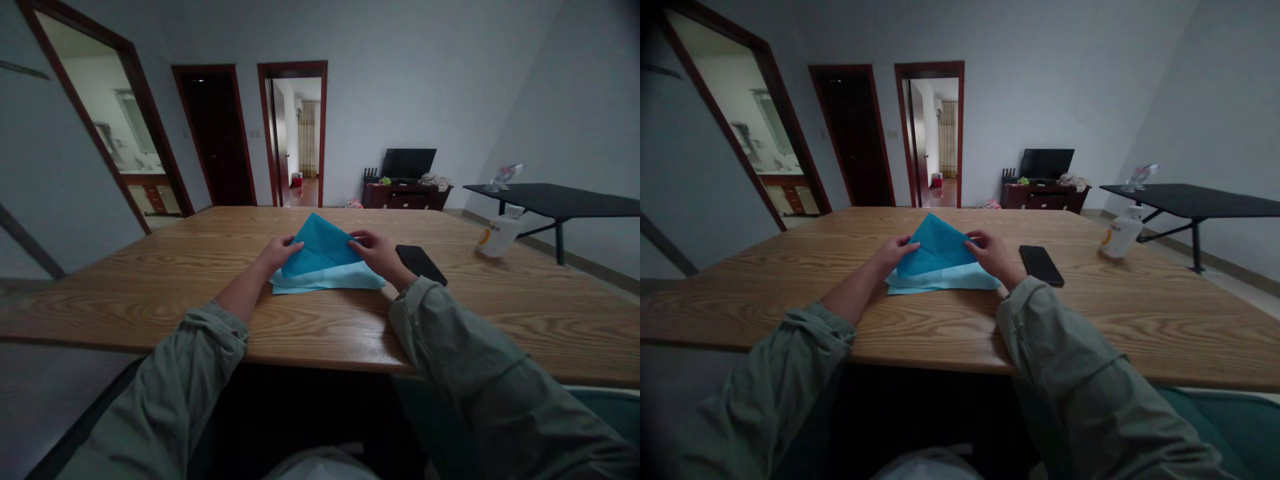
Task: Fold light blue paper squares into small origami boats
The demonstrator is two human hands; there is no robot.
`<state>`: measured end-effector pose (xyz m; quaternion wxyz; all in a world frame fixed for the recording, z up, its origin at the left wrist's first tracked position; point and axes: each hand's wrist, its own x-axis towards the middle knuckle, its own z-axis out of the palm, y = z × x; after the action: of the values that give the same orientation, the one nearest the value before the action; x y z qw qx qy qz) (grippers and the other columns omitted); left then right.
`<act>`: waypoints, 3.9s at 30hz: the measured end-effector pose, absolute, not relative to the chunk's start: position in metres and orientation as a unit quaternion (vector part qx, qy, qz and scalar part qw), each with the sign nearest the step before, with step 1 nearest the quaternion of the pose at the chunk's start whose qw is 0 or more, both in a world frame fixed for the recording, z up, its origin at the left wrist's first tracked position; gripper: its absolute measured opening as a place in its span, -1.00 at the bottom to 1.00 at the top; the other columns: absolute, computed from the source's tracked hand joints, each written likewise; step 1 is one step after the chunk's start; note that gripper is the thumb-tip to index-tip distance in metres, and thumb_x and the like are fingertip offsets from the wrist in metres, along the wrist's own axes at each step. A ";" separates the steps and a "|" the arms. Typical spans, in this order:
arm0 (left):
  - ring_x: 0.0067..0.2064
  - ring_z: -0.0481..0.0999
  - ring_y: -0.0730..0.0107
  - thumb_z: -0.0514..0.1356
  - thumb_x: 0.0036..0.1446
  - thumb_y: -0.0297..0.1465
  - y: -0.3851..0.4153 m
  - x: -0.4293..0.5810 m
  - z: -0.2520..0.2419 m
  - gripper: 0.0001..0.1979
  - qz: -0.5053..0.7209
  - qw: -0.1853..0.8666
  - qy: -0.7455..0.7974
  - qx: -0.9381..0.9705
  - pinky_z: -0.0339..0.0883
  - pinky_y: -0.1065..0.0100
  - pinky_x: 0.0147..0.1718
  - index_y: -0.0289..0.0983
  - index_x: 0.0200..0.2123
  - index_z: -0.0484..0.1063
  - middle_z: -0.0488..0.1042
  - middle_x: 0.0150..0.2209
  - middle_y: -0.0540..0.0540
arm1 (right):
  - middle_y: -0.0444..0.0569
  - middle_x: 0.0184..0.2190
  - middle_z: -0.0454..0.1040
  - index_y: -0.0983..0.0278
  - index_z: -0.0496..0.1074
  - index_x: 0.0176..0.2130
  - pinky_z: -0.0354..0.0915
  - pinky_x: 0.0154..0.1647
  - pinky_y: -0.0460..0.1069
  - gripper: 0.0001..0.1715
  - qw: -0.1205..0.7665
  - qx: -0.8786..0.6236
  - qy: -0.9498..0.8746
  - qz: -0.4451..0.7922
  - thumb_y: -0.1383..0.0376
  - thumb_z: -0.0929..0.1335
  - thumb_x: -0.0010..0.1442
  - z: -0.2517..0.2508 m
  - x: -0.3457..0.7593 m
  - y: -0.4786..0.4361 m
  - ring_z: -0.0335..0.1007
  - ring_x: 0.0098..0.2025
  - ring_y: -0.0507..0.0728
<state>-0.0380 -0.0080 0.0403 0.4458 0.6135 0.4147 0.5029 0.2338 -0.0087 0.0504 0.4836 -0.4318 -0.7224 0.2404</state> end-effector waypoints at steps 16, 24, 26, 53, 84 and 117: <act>-0.42 0.47 0.39 0.34 -0.14 -0.15 0.001 -0.053 0.027 -0.48 0.491 0.357 0.472 0.639 0.29 0.40 -0.46 -0.32 -0.12 0.49 0.55 -0.36 -0.12 | -0.08 -0.44 0.49 0.24 0.38 0.08 0.13 -0.60 -0.16 -0.50 0.409 -0.489 -0.703 0.316 0.16 0.36 0.17 0.039 0.246 -0.002 0.22 -0.56 -0.03; -0.32 0.48 0.30 0.25 -0.06 -0.29 0.001 -0.059 0.022 -0.75 0.298 0.163 0.517 0.786 0.30 0.35 -0.31 -0.21 -0.26 0.56 0.56 -0.32 -0.09 | -0.01 -0.31 0.55 0.22 0.48 -0.02 0.24 -0.44 -0.09 -0.63 0.224 -0.509 -0.824 0.107 0.23 0.35 0.17 0.021 0.248 0.007 0.40 -0.43 0.07; -0.28 0.48 0.28 0.23 -0.03 -0.30 -0.001 -0.058 0.024 -0.74 0.264 0.126 0.522 0.801 0.30 0.35 -0.26 -0.20 -0.23 0.57 0.55 -0.26 -0.10 | 0.00 -0.30 0.56 0.23 0.46 0.01 0.25 -0.40 -0.07 -0.60 0.202 -0.516 -0.828 0.083 0.20 0.36 0.17 0.021 0.247 0.006 0.42 -0.41 0.10; -0.20 0.49 0.21 0.16 0.04 -0.22 -0.016 -0.057 0.028 -0.70 0.260 0.157 0.466 0.831 0.28 0.33 -0.17 -0.20 -0.23 0.58 0.58 -0.22 -0.10 | 0.05 -0.14 0.55 0.21 0.55 -0.09 0.30 -0.06 0.03 -0.59 0.185 -0.416 -0.885 0.096 0.05 0.32 0.19 0.020 0.243 -0.002 0.45 -0.13 0.21; -0.41 0.43 0.33 0.32 -0.17 -0.17 -0.006 -0.072 0.025 -0.72 0.279 0.215 0.494 0.795 0.26 0.37 -0.40 -0.24 -0.42 0.56 0.50 -0.48 -0.05 | 0.05 -0.12 0.54 0.21 0.43 0.04 0.33 -0.11 0.05 -0.57 0.230 -0.465 -0.850 0.095 0.23 0.36 0.15 0.022 0.243 -0.004 0.47 -0.16 0.21; -0.29 0.48 0.31 0.24 -0.03 -0.17 -0.007 -0.071 0.026 -0.66 0.196 0.185 0.512 0.816 0.31 0.35 -0.30 -0.32 -0.27 0.51 0.54 -0.30 -0.11 | -0.01 -0.36 0.52 0.30 0.52 -0.17 0.20 -0.38 -0.07 -0.72 0.224 -0.508 -0.828 0.080 0.23 0.36 0.14 0.024 0.246 0.003 0.36 -0.40 0.07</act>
<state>-0.0714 -0.0067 0.0258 0.1847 0.8157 0.5120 0.1960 0.2462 0.0028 0.0244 0.2241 -0.5079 -0.8279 0.0796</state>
